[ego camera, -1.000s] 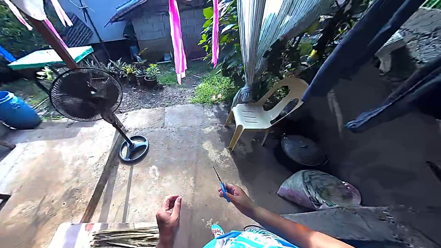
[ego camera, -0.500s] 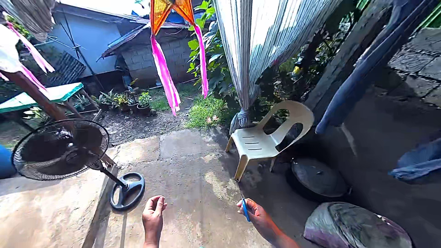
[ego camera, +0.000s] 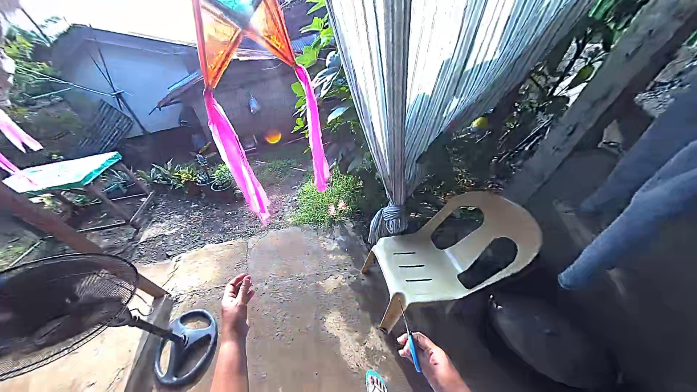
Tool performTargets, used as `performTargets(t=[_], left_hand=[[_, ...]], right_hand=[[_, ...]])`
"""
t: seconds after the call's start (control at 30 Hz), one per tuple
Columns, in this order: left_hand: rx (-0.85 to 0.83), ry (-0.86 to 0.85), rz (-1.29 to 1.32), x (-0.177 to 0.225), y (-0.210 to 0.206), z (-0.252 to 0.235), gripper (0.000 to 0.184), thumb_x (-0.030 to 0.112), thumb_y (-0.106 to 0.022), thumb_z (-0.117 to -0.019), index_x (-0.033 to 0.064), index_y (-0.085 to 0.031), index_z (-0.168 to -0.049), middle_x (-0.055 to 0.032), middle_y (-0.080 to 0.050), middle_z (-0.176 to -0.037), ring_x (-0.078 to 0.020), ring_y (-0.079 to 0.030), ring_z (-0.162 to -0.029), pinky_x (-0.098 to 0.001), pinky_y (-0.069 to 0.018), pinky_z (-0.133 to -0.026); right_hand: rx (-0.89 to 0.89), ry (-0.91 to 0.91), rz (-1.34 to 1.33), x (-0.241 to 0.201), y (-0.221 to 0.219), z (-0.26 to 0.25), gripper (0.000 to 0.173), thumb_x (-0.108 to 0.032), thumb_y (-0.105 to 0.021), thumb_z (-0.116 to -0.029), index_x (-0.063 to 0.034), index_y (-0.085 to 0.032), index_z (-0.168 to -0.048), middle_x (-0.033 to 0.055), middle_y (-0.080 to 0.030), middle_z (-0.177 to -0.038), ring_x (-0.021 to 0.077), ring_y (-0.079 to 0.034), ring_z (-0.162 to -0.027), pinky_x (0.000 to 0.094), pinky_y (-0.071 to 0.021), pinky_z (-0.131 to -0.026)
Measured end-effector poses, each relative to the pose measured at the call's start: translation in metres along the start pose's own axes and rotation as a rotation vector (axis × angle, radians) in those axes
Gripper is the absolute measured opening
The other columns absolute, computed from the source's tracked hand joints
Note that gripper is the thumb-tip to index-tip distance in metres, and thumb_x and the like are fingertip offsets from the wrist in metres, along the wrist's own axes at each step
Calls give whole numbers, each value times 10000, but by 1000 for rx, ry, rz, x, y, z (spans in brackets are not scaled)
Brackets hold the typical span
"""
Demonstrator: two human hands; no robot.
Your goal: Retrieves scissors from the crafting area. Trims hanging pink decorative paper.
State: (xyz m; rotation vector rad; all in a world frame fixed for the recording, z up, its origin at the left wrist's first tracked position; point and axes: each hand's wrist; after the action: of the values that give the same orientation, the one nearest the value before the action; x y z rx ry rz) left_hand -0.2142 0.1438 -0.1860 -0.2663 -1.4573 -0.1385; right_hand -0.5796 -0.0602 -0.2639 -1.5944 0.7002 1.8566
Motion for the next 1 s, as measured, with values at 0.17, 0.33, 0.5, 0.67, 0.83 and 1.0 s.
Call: performTargets(t=[0.17, 0.33, 0.5, 0.67, 0.83, 1.0], left_hand=[[112, 52, 30, -6, -39, -51, 368, 149, -511, -1070, -30, -485, -1391, -138, -606, -1291, -166, -633, -1067, -339, -541, -889], [171, 98, 57, -23, -54, -91, 388, 147, -510, -1073, -23, -467, -1419, -143, -569, -1372, -176, -599, -1160, -344, -514, -949], [207, 133, 80, -27, -51, -143, 375, 161, -530, -1068, -18, -499, -1396, -148, -576, -1370, -196, -593, -1161, -377, -503, -952], [187, 130, 88, -13, -47, -208, 347, 161, -537, -1070, -4, -526, -1375, -132, -582, -1372, -184, -585, -1172, -368, -491, -962], [114, 118, 64, -7, -49, -261, 337, 184, -527, -1073, 8, -544, -1360, -111, -588, -1378, -171, -569, -1209, -368, -476, -986], [102, 219, 220, -12, -46, -285, 390, 254, -328, -1130, 18, -531, -1366, -101, -604, -1363, -184, -587, -1208, -371, -479, -989]], right_hand=[[-52, 24, 90, -27, 35, -106, 291, -156, -702, -823, -4, -689, -1071, 52, -662, -1075, 65, -667, -904, 219, -582, -806], [-125, 79, 176, -46, 38, -188, 375, -180, -737, -774, 13, -691, -1093, 76, -656, -1123, 71, -669, -903, 227, -582, -804], [-188, 166, 122, -58, 1, -251, 317, -131, -715, -790, 19, -691, -1067, 49, -658, -1079, 41, -669, -872, 200, -588, -790], [-246, 178, 174, -73, -35, -295, 352, -235, -698, -814, -2, -694, -1077, 41, -676, -1079, 42, -662, -920, 209, -564, -837], [-315, 265, 242, -75, -56, -337, 415, -305, -709, -802, -4, -705, -1088, 45, -684, -1104, 36, -659, -945, 214, -554, -866], [-456, 331, 360, -78, -65, -370, 449, -332, -713, -816, 26, -700, -1087, 100, -678, -1147, 61, -654, -985, 233, -540, -898]])
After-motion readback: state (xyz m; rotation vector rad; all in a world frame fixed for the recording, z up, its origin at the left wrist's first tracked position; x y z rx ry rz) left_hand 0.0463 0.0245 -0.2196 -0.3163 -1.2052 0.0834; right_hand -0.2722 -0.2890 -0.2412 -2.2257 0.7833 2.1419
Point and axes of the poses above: each hand's wrist, its own z-axis away from the middle knuckle, its own y-axis out of the back of the hand, x = y × z
